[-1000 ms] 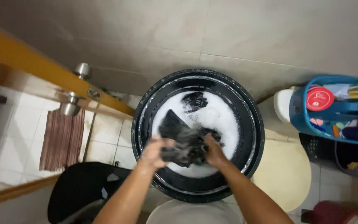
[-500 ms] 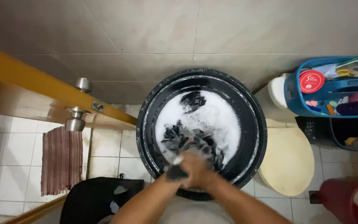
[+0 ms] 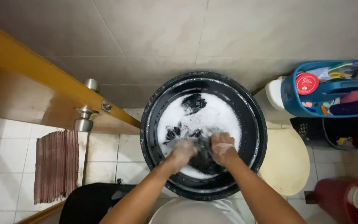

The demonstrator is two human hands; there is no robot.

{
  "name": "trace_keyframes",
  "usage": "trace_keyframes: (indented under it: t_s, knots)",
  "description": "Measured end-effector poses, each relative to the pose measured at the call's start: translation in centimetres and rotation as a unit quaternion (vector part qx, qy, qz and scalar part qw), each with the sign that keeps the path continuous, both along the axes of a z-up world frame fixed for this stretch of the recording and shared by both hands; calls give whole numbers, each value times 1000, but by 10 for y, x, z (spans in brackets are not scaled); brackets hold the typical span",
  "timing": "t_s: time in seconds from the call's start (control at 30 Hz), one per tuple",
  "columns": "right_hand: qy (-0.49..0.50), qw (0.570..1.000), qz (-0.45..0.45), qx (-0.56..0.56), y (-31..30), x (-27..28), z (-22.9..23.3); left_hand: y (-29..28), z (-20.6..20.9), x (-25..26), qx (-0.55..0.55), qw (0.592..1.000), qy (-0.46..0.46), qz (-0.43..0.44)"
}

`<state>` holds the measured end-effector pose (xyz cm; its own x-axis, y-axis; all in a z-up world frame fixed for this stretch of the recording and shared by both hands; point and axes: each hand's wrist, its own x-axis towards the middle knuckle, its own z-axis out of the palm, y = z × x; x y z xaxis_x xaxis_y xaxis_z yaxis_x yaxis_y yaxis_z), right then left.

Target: Manually wash dark clothes in a tub with soapy water.

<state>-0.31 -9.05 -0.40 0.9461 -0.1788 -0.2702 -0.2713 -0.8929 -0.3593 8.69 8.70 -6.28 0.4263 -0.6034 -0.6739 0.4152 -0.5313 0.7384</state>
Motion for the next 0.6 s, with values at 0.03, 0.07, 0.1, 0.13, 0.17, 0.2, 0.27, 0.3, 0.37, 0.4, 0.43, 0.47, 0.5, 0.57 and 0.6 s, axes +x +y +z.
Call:
trace_keyframes:
  t_s: [0.03,0.07,0.1,0.13,0.17,0.2,0.27,0.3,0.37,0.4,0.43,0.47,0.5,0.57,0.6]
  knots:
    - [50,985,18,-164,-9,4,10,8,-16,0,-111,992,44,32]
    - [54,985,19,-164,-10,0,10,9,4,1,-112,992,47,32]
    - [-71,993,99,-1,-11,-4,10,12,24,2,-166,981,94,41]
    - [-196,951,176,162,-11,-6,10,15,44,5,-219,965,137,53]
    - [-193,951,179,164,-10,-9,7,16,46,5,-218,964,138,57]
    - [29,944,119,307,-11,-11,5,14,48,9,-217,958,155,107]
    - [253,863,54,434,-19,-26,-37,17,20,8,-211,949,179,154]
    - [234,914,63,325,-27,-41,-78,22,-11,2,-250,929,217,163]
    - [214,952,70,209,-43,-71,-145,25,-84,-15,-291,905,259,171]
    - [185,970,74,143,-51,-82,-172,26,-126,-25,-357,855,315,203]
    - [154,982,78,76,-58,-93,-199,27,-168,-35,-420,796,369,233]
    - [158,981,80,77,-33,-85,-160,30,-190,-45,-419,795,370,237]
    - [193,977,-5,90,-9,-76,-121,33,-212,-55,-431,806,336,228]
    - [230,964,-85,103,25,-80,-104,43,-226,-73,-440,816,300,225]
    - [221,969,-102,50,33,-93,-124,46,-218,-79,-412,841,280,210]
